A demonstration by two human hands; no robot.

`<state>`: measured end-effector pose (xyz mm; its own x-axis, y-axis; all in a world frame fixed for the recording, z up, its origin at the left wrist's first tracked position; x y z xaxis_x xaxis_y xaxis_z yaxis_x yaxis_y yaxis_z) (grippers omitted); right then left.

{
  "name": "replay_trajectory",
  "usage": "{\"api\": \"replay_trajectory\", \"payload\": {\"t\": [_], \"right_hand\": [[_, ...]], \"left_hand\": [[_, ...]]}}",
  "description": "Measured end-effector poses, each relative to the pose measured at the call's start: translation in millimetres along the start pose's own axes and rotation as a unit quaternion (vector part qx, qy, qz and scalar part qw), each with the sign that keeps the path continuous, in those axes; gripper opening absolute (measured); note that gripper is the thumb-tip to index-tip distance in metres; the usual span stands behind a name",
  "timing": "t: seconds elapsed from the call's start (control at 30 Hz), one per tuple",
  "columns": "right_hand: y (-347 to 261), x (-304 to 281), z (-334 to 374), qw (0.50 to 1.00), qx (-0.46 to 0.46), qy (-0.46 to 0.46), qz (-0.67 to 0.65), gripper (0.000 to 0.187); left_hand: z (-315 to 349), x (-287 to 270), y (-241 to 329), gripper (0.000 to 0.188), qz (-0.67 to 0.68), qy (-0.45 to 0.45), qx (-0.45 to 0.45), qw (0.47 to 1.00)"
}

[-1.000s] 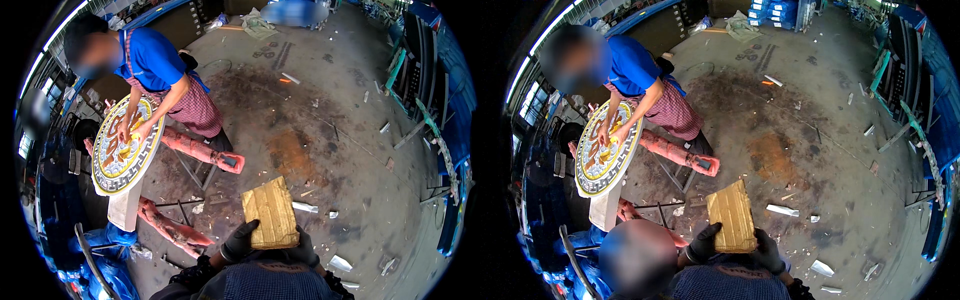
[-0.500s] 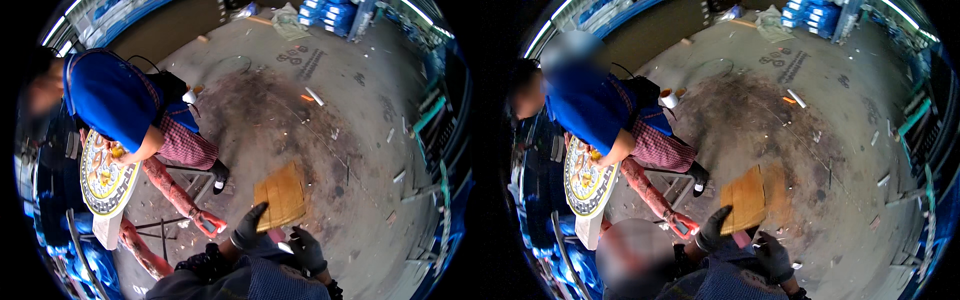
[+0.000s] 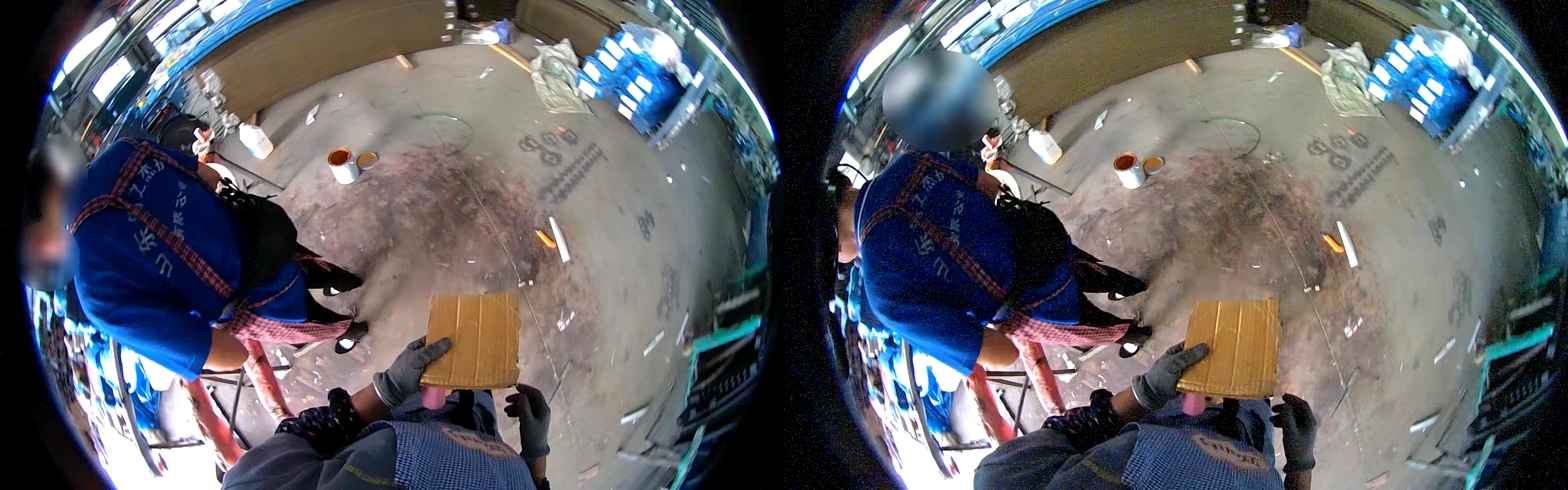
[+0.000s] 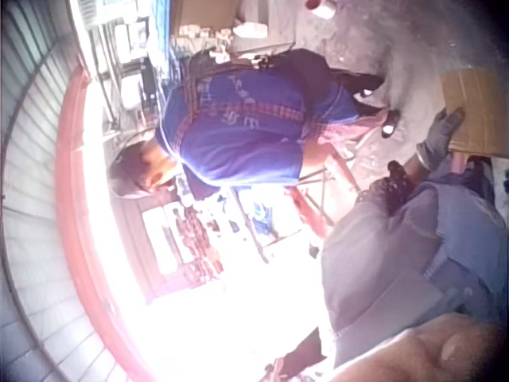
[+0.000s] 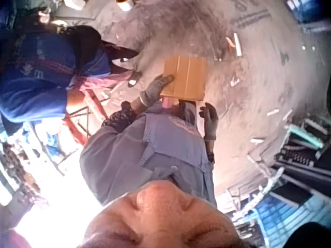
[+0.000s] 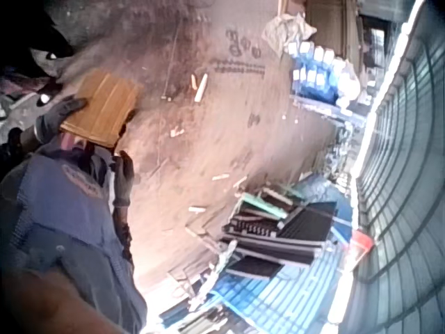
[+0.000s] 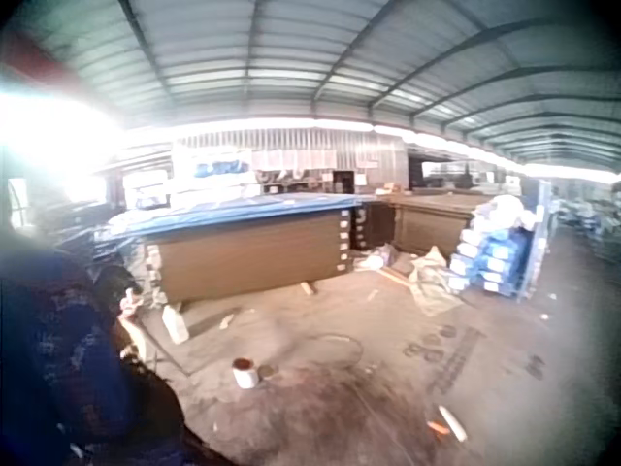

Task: The person uses shears to trim a pink sponge, then dips a cardboard piece into a bucket of gold paint. They use the sponge to apply the gold paint to the raised edges of a large circular decorative sign featuring a Chinese character.

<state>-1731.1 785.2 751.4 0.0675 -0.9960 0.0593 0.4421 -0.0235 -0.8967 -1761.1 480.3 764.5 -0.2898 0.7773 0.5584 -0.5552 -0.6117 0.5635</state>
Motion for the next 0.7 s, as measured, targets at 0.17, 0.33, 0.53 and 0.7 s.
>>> {"api": "replay_trajectory", "payload": {"t": [0.17, 0.33, 0.53, 0.7], "right_hand": [[-110, 27, -196, 0.986, 0.006, -0.161, 0.034, 0.038], [-224, 128, -342, 0.927, 0.016, -0.374, 0.013, 0.054], [-293, 262, -504, 0.884, 0.018, -0.464, 0.042, 0.051], [-338, 405, -586, 0.864, -0.046, -0.477, 0.156, 0.045]], "left_hand": [[-107, 13, 75, 0.047, 0.036, 0.06, 0.079, 0.994], [-164, 16, 152, 0.042, 0.144, 0.15, 0.159, 0.965], [-238, -27, 264, 0.047, 0.13, 0.25, 0.22, 0.934], [-286, -93, 388, 0.049, 0.091, 0.292, 0.258, 0.916]]}}
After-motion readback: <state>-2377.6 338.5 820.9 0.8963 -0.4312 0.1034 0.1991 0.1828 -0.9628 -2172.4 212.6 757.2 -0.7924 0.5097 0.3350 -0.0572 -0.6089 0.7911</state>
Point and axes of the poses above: each hand's wrist, its own z-axis away from the middle knuckle, its own x-axis out of the palm, y = z × x, the point moved 2 cm from there along -z, towards the middle knuckle, and after that the axes turned 5 degrees about -z, right-handed, at the moved point
